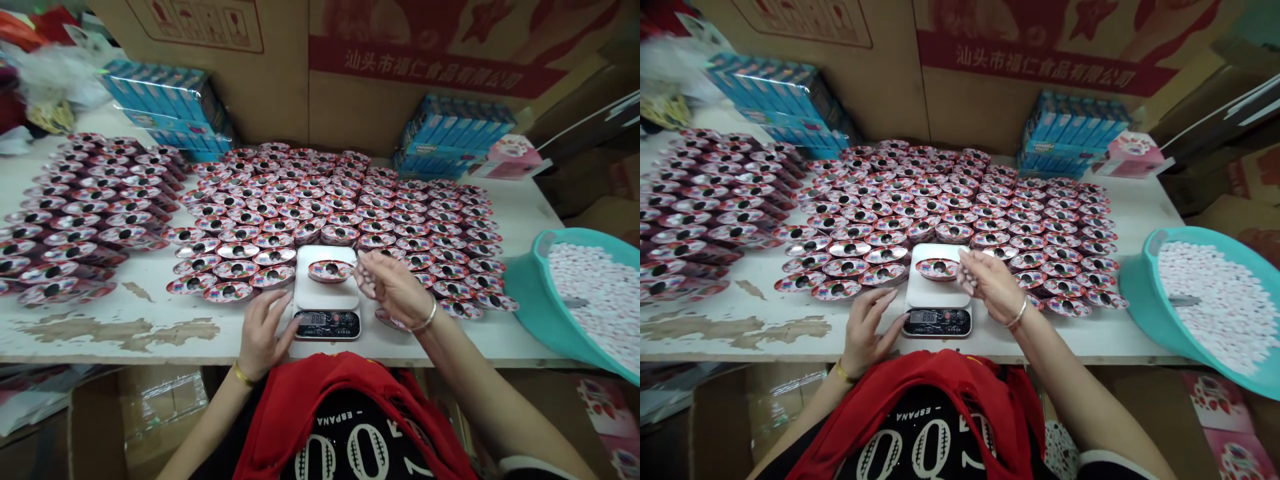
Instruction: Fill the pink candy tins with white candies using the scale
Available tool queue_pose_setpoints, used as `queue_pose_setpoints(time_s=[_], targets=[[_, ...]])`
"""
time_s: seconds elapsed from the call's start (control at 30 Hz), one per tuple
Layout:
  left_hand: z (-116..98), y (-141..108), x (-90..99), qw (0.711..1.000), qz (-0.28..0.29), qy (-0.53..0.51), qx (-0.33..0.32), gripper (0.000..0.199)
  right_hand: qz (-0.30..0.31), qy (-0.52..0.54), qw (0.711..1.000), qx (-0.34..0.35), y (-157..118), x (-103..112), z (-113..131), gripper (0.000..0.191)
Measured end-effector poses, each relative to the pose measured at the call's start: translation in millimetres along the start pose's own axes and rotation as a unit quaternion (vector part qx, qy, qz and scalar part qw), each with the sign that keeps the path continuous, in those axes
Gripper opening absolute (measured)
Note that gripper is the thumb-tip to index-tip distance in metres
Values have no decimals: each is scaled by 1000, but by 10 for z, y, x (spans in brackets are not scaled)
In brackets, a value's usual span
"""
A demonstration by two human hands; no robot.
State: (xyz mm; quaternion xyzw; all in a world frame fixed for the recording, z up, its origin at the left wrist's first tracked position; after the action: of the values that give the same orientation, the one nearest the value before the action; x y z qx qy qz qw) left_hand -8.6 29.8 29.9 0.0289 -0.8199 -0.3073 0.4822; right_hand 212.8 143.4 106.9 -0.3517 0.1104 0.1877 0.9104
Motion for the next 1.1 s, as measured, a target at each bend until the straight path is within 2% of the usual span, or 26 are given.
queue_pose_setpoints(time_s=[0.07,0.13,0.23,0.3,0.43,0.57,0.73,0.87,1.0,1.1], targets=[[-47,357,-54,999,18,24,-36,64,15,55,997,-44,-91,2,-201,41],[-62,687,-138,995,67,46,-57,69,31,102,990,-88,-148,-8,-451,41],[-88,1016,-211,985,140,63,-81,49,26,174,976,-125,-140,-26,-771,37],[-148,1111,-176,979,148,70,-118,32,15,225,968,-112,-94,-40,-866,33],[-287,1117,-21,971,108,98,-187,22,5,311,948,-64,11,-87,-818,15],[-243,1022,-1,968,129,114,-181,22,18,330,940,-88,96,-165,-739,17],[-74,879,-10,976,133,101,-142,29,37,322,941,-99,136,-246,-738,20],[-33,810,32,980,120,89,-130,29,42,314,943,-96,110,-223,-723,14],[-97,800,73,972,121,125,-159,23,42,306,947,-91,78,-184,-698,13],[-168,811,110,957,131,166,-197,21,18,260,963,-73,78,-213,-704,16]])
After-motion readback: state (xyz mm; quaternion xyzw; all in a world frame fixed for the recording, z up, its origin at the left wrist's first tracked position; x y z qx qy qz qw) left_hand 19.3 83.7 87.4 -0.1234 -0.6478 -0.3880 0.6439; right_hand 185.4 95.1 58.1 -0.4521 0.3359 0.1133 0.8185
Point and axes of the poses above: each hand's wrist, its own y-axis towards the middle knuckle, its own x-axis out of the back of the hand, z = x × y, the point moved 1 cm from there along y, towards the middle knuckle, and after that the axes turned 11 degrees about -x, right-handed, at the moved point
